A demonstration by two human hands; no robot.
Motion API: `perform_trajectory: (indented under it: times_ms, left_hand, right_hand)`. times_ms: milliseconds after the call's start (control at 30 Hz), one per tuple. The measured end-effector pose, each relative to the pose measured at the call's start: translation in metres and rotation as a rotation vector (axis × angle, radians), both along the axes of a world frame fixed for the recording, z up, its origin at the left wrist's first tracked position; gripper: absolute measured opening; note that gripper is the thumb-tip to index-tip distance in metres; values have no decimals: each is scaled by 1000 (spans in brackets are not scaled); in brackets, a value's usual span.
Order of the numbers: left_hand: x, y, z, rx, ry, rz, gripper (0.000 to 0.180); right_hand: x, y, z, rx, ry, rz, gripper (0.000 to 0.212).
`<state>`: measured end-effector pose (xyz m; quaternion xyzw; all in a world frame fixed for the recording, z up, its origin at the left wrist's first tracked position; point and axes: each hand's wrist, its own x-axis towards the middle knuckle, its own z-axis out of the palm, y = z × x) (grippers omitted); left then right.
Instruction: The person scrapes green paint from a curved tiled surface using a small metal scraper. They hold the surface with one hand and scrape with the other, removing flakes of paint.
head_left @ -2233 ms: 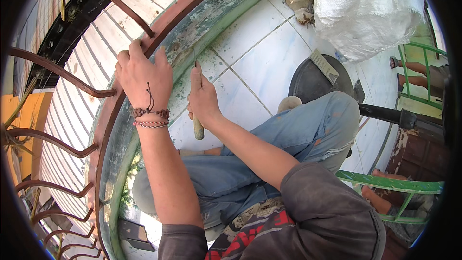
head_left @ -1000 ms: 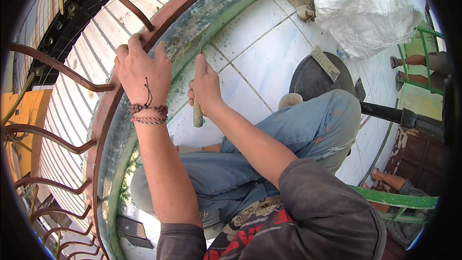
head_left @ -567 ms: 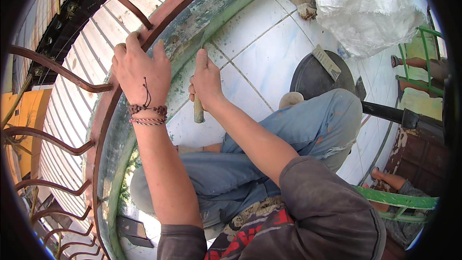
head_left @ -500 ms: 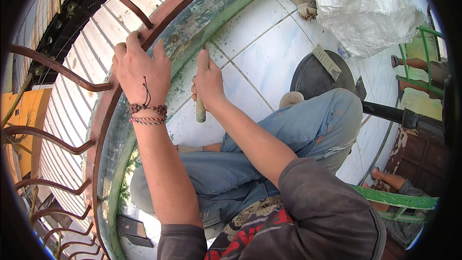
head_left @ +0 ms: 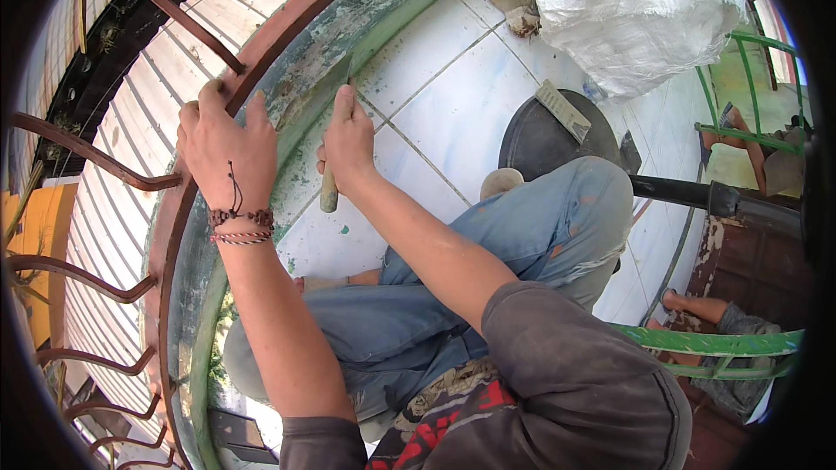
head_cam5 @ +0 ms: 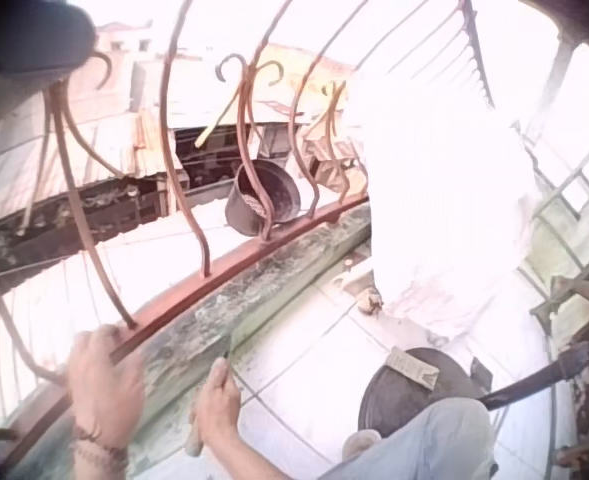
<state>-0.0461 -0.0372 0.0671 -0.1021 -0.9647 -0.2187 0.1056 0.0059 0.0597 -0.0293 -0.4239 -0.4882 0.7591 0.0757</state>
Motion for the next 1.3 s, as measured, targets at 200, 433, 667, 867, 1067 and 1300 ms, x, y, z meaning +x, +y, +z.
perform_trajectory:
  times_ms: [200, 433, 667, 867, 1067, 1300]
  left_hand:
    - [-1, -2, -4, -9, 52, 0, 39]
    - [-1, 0, -2, -51, 55, 14, 40]
    - [3, 3, 0, -49, 25, 1, 42]
    - [23, 23, -9, 131, 216, 72, 45]
    - [76, 36, -17, 450, -504, -4, 45]
    - [91, 31, -10, 590, -904, 209, 60]
  right_hand:
    - [22, -28, 7, 74, -7, 85, 58]
    - [27, -25, 27, 8, -51, 154, 61]
    - [22, -14, 14, 16, -55, 132, 60]
    - [2, 21, 20, -134, -49, 56, 57]
    - [15, 21, -7, 298, 204, 190, 62]
    - [26, -1, 25, 55, 108, 225, 63]
